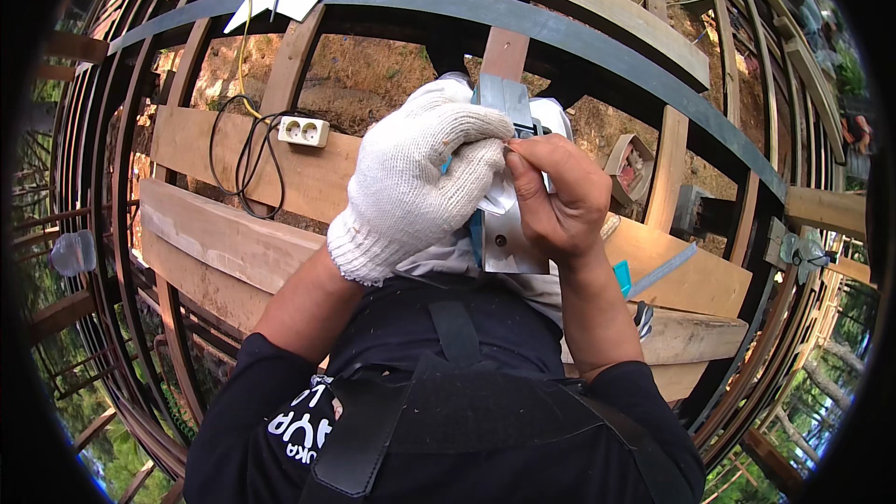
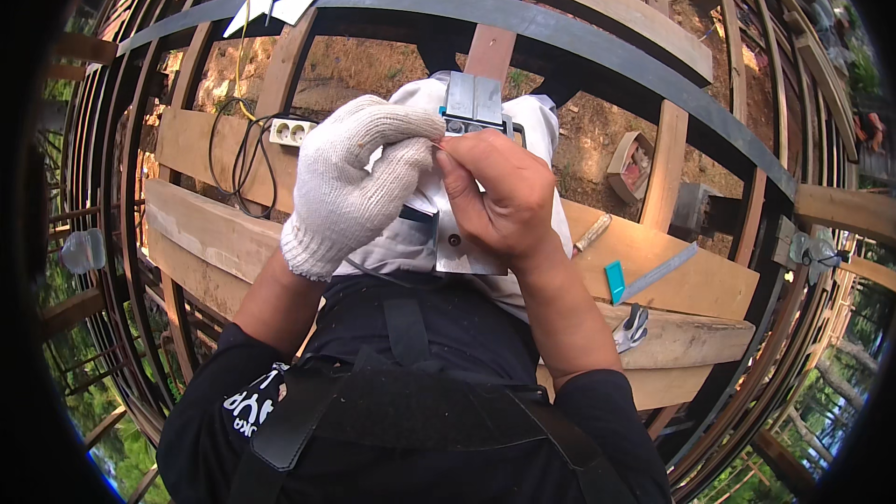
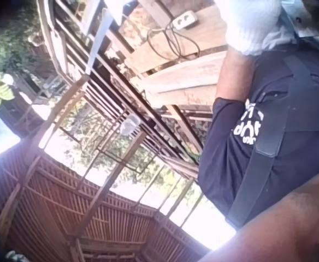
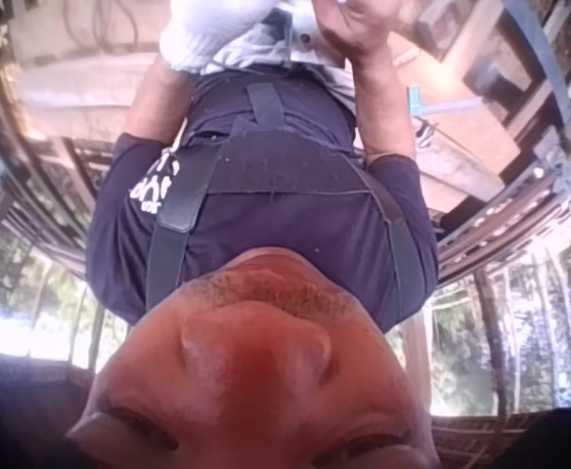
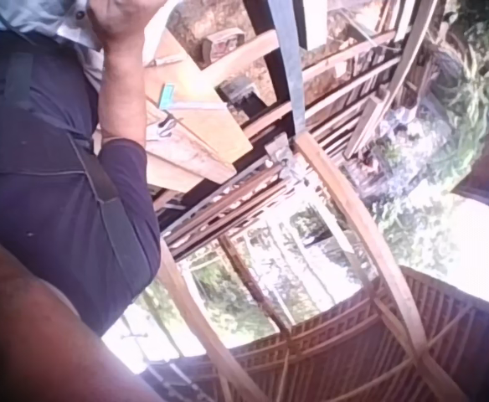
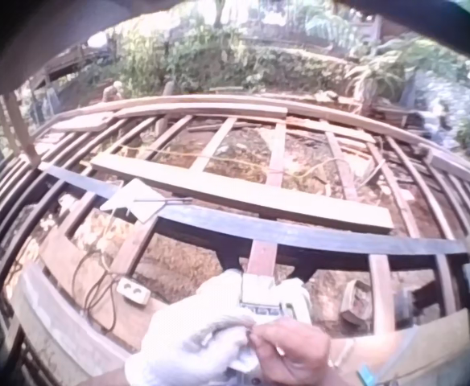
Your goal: The person prepares and adjusts a power planer by hand while sitting on a wooden frame. They use a screwdriver to loosen and tighten screws on the planer's base plate and apply a piece of tape to the tool's surface.
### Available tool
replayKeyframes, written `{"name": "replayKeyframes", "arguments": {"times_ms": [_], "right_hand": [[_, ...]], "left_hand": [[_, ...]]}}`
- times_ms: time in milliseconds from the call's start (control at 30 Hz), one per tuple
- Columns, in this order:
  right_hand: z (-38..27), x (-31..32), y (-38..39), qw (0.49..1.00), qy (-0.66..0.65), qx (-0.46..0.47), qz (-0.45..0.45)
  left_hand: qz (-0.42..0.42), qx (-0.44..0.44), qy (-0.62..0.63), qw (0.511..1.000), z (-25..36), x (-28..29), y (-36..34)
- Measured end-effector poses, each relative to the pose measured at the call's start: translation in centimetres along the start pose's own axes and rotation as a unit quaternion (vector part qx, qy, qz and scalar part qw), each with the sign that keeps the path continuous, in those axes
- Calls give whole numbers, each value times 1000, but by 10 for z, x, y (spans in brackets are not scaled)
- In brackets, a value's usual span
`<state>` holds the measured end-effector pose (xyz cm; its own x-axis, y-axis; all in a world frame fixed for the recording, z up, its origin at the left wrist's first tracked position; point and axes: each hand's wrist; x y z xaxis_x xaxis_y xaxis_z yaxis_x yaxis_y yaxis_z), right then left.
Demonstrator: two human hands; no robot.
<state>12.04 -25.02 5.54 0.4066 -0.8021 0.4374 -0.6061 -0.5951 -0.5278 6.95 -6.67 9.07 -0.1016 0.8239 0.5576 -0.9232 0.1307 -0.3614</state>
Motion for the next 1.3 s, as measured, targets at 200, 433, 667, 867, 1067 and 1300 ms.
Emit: {"name": "replayKeyframes", "arguments": {"times_ms": [200, 433, 667, 867, 1067, 1300], "right_hand": [[-11, -10, 9, 985, -111, -122, 55], [-15, -13, 5, 961, -210, -158, 79], [-11, 14, 0, 982, -120, -143, 5], [-15, 20, -8, 978, -138, -149, -40], [-10, 15, 3, 933, -299, -191, -50], [-11, 0, 4, 841, -485, -241, 1]], "left_hand": [[25, -12, -15, 1000, 5, -3, 9], [44, -9, -22, 999, 6, -5, 16], [47, 83, 188, 978, 1, 11, 12], [-120, 214, 292, 924, 7, 14, 13], [-92, 40, 100, 990, 1, 10, 12], [-51, -10, 68, 996, 1, 8, 11]]}}
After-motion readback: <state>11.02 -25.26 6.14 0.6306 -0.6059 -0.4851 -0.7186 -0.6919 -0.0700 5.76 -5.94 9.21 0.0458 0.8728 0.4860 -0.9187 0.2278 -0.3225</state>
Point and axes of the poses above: each hand's wrist, its own y-axis away from the middle knuckle, its own x-axis out of the back of the hand, z = x × y, and after that the axes turned 11 degrees about -z, right-handed
